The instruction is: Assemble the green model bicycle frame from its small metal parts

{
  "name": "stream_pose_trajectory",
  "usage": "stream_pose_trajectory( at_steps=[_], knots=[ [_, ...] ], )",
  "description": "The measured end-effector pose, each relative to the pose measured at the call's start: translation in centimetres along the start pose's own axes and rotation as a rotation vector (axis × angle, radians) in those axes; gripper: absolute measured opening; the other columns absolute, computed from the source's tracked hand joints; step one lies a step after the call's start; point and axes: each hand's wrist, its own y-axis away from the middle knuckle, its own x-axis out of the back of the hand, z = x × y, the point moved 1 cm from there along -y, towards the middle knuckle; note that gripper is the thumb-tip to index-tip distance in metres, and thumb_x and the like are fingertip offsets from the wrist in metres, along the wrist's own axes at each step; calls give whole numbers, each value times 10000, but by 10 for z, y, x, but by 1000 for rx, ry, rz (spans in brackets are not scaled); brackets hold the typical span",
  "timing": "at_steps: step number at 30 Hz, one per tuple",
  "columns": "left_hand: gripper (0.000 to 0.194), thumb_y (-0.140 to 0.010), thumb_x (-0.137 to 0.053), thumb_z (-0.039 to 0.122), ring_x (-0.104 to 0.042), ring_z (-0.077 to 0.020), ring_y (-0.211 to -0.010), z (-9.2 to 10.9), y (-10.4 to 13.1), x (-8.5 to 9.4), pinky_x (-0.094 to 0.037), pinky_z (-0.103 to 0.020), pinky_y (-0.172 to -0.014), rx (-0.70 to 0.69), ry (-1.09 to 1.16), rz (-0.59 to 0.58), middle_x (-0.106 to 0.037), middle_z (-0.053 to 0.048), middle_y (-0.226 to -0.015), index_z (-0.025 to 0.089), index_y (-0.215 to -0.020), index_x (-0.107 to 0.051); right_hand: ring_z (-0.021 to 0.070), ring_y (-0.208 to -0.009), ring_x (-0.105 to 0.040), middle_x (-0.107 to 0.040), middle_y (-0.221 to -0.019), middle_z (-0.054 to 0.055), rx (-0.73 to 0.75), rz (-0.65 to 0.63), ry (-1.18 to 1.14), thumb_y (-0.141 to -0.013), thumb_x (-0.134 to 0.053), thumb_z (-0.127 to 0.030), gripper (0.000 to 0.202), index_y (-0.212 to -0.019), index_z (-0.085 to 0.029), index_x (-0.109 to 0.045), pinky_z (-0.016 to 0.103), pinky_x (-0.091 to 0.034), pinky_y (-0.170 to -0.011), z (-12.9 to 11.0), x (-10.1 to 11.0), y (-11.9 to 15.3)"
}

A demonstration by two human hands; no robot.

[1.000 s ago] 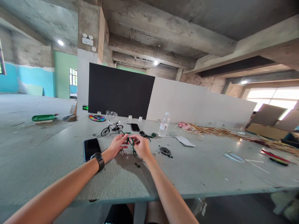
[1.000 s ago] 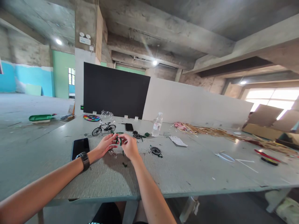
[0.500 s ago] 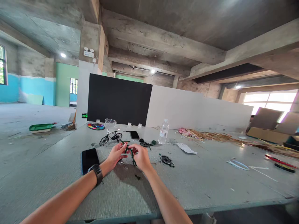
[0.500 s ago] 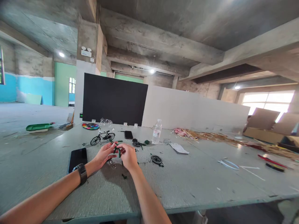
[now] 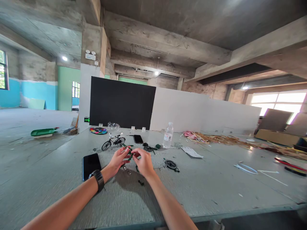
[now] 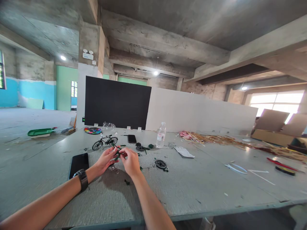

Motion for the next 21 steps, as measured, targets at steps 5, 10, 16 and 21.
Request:
stream_pose_trajectory(
  at_steps=[5, 10, 16, 21],
  knots=[
    [625, -672, -883, 588, -643, -139, -812, 1, 1, -2, -515, -235, -689, -9, 11, -20, -675, -40, -969, 172, -1088, -670, 184, -751, -692, -752, -829, 42, 9, -10, 11, -825, -630, -103, 208, -943, -206, -766, 286, -521, -750, 2, 2, 0],
    [631, -653, -892, 588, -639, -147, -830, 5, -1, -5, -500, -253, -743, -39, 18, -17, -686, -45, -969, 165, -1078, -693, 184, -751, -684, -759, -854, 51, 22, -31, 21, -829, -625, -93, 224, -941, -208, -780, 290, -523, -755, -6, 10, -7],
    [640, -694, -855, 611, -632, -170, -905, 17, -2, -9, -468, -253, -756, -77, -18, 3, -708, -59, -1005, 181, -1136, -682, 165, -706, -696, -774, -836, 23, -8, -73, -128, -818, -645, -83, 208, -939, -202, -766, 269, -542, -721, -8, 15, -20],
    [625, -721, -839, 604, -641, -191, -922, 23, 2, -17, -478, -278, -777, -115, -81, -42, -724, -80, -1031, 188, -1156, -673, 175, -804, -723, -777, -911, 35, 83, -41, -138, -816, -675, -72, 188, -914, -213, -749, 274, -561, -765, -5, 23, -16]
  ],
)
